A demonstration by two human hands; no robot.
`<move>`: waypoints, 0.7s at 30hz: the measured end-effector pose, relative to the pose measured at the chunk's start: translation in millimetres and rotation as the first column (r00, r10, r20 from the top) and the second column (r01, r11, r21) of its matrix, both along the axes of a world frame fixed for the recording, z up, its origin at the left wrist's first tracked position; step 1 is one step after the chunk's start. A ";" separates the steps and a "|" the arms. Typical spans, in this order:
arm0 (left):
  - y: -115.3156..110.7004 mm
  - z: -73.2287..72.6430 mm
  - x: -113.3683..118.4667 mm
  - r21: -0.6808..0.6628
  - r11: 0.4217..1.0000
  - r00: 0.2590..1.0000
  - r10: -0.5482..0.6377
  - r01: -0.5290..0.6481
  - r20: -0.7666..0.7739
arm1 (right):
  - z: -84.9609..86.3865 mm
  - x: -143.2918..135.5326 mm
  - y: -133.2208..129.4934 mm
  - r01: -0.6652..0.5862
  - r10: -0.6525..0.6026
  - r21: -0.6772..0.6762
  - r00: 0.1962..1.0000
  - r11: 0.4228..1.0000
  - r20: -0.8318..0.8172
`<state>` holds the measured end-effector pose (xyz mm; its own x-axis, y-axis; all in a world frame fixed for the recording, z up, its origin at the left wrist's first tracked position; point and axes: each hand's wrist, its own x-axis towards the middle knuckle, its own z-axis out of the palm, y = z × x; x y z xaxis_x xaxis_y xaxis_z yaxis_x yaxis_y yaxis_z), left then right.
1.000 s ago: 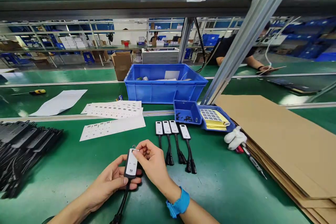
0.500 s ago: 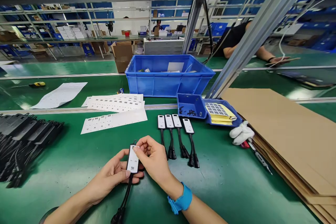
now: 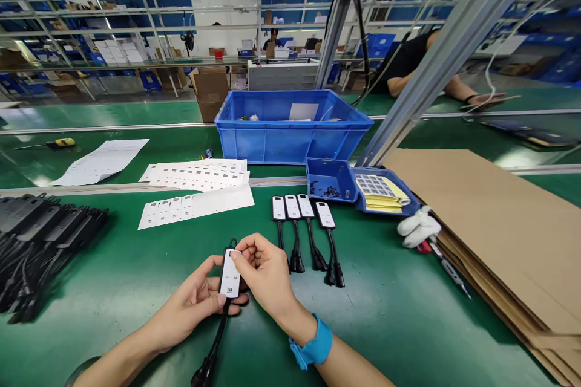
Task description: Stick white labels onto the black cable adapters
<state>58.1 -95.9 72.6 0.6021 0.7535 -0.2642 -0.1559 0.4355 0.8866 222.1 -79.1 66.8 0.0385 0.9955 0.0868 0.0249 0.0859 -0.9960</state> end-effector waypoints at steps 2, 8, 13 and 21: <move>0.2 0.4 0.2 0.006 1.000 1.000 0.003 -0.003 -0.007 | -0.6 0.0 -0.6 0.005 -0.005 -0.001 1.000 1.000 0.012; 1.9 0.7 -0.7 0.005 1.000 1.000 -0.002 0.002 0.010 | -4.8 2.2 -0.3 0.032 -0.035 0.036 0.995 0.999 0.094; 3.6 0.6 -1.2 -0.089 0.994 0.994 0.063 -0.055 0.084 | -9.7 3.5 3.6 -0.027 0.026 0.005 0.984 1.000 0.177; 7.5 1.7 -0.1 -0.120 0.976 0.972 0.198 -0.183 0.127 | -13.5 -4.6 -7.0 -0.285 0.292 -0.078 0.952 0.955 0.094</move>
<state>58.0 -88.4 74.3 0.4861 0.8299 -0.2739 -0.3625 0.4767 0.8009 217.5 -86.1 53.4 -0.2572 0.9663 0.0117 0.1112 0.0416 -0.9929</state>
